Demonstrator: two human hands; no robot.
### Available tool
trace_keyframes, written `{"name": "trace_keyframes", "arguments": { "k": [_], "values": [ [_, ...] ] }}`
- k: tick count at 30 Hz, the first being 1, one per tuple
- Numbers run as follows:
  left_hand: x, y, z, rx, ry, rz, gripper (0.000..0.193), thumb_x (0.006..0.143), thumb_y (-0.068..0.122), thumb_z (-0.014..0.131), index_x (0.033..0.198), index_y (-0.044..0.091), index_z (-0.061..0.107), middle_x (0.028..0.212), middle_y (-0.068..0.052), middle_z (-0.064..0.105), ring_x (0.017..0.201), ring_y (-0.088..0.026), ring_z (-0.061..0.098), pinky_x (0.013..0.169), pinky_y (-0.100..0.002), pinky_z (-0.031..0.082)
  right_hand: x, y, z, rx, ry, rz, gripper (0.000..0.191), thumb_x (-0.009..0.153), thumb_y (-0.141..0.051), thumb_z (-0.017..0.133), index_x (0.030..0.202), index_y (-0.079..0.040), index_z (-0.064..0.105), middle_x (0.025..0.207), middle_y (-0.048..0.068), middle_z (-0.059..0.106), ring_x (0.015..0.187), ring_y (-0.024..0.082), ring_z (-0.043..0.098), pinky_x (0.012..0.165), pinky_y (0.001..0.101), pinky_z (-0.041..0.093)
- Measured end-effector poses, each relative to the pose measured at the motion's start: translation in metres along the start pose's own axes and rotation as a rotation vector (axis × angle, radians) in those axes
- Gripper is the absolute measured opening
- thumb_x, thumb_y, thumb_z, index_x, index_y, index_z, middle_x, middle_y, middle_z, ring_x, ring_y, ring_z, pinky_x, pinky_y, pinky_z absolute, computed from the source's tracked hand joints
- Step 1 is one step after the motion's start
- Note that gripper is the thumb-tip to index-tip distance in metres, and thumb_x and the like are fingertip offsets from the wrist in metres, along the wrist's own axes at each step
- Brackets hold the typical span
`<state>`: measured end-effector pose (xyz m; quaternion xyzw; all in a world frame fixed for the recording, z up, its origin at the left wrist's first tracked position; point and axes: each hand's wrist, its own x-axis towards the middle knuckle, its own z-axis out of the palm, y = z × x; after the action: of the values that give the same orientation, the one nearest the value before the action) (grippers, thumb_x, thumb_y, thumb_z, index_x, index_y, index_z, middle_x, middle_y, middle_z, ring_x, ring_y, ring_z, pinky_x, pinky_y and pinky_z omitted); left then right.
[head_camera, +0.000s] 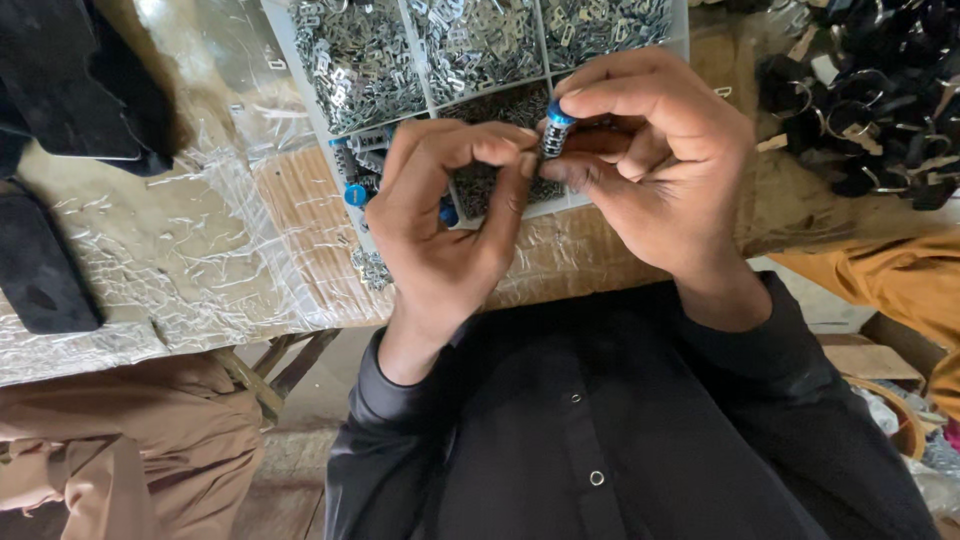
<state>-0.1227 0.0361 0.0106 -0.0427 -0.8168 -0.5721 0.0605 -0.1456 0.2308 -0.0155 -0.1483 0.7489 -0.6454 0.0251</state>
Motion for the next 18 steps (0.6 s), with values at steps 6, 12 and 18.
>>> {"name": "trace_keyframes", "arguments": {
  "k": [6, 12, 18],
  "values": [
    [-0.003, -0.007, 0.001, -0.138, -0.026, -0.016, 0.015, 0.099, -0.009, 0.079, 0.105, 0.001, 0.068, 0.107, -0.009, 0.075, 0.104, -0.014, 0.07, 0.092, -0.024, 0.058, -0.003, 0.01, -0.001, 0.023, -0.013, -0.038, 0.032, 0.099, 0.02, 0.082, 0.122, 0.003, 0.066, 0.129, 0.013, 0.064, 0.095, 0.007, 0.072, 0.083, 0.0166, 0.065],
    [-0.002, -0.004, -0.004, -0.035, -0.053, -0.01, 0.02, 0.094, -0.011, 0.079, 0.104, 0.003, 0.069, 0.103, -0.008, 0.076, 0.101, -0.013, 0.073, 0.086, -0.024, 0.059, -0.002, 0.009, -0.003, -0.022, -0.03, -0.059, 0.031, 0.097, 0.02, 0.082, 0.118, 0.001, 0.07, 0.128, 0.012, 0.066, 0.086, 0.002, 0.067, 0.066, 0.0119, 0.054],
    [0.016, 0.007, -0.013, 0.243, -0.094, 0.164, 0.02, 0.093, -0.003, 0.084, 0.105, 0.007, 0.071, 0.105, -0.003, 0.075, 0.095, -0.019, 0.067, 0.083, -0.031, 0.053, -0.001, 0.001, -0.001, -0.009, -0.029, -0.027, 0.035, 0.096, 0.019, 0.082, 0.124, 0.003, 0.067, 0.128, 0.014, 0.066, 0.092, 0.008, 0.07, 0.079, 0.0178, 0.061]
  ]
}}
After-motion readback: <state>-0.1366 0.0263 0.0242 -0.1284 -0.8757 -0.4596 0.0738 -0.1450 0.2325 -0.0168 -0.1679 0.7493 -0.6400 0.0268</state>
